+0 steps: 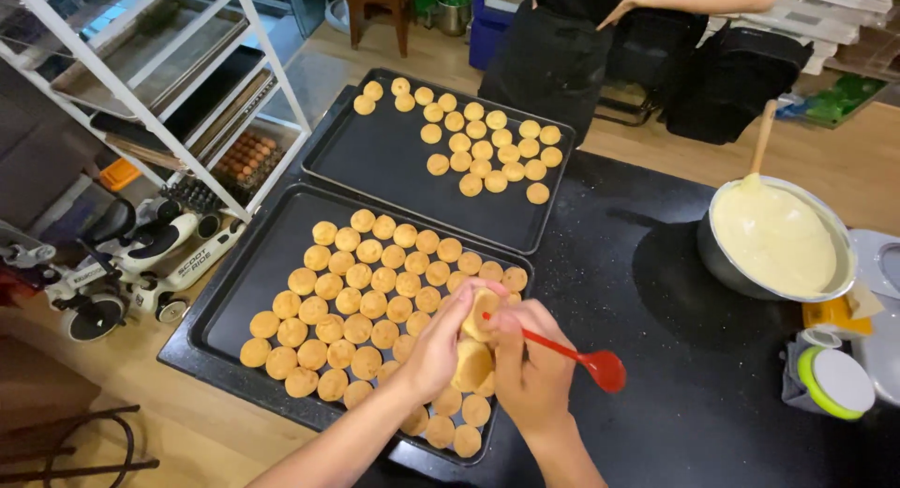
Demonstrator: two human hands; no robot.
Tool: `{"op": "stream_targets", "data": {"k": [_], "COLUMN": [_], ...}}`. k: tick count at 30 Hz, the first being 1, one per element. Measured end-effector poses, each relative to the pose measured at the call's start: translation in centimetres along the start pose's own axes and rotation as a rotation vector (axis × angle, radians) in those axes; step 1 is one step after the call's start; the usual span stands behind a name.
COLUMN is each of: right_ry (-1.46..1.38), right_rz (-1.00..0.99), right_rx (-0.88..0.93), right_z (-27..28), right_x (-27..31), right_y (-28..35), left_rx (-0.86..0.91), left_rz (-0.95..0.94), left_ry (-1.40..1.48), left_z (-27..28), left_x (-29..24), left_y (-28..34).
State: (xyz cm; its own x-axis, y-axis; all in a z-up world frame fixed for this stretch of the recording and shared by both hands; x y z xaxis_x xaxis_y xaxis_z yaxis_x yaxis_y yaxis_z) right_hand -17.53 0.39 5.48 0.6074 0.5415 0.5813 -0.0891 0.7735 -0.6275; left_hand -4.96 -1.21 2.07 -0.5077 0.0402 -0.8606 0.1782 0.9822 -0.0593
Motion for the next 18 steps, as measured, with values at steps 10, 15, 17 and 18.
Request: {"op": "stream_targets", "data": {"k": [10, 15, 17, 18], "right_ry": [0.06, -0.233, -0.299, -0.358], "right_rz": [0.052, -0.486, -0.393, -0.302], "right_rx": [-0.045, 0.004, -0.029, -0.066], "right_z": [-0.7, -1.6, -2.3, -2.5], "right_x": [-1.8, -2.5, -2.8, -3.0], "right_y": [1.4, 2.0, 2.7, 3.1], "left_rx": [0.021, 0.076, 0.023, -0.022], "left_rz": [0.082, -0.026, -0.042, -0.058], "left_ry": [-0.279, -0.376, -0.298, -0.217], "left_z": [-1.4, -0.9, -0.1, 0.3], "left_x": [-0.4, 0.5, 1.0, 1.3], "left_y": [0.9, 1.4, 1.3, 1.3]}}
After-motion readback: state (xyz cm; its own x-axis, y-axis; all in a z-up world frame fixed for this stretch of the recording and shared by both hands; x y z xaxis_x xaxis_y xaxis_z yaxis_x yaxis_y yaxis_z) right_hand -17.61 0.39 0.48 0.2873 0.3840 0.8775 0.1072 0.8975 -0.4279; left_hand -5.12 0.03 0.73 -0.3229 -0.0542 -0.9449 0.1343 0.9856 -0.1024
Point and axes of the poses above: each hand's wrist, its own y-axis away from the middle knuckle, its own z-axis out of the back of the hand, x = y × z, the point moved 2 cm from there along -y, towards the middle knuckle, and after that the axes turned 12 degrees about y, right-handed, at the moved point
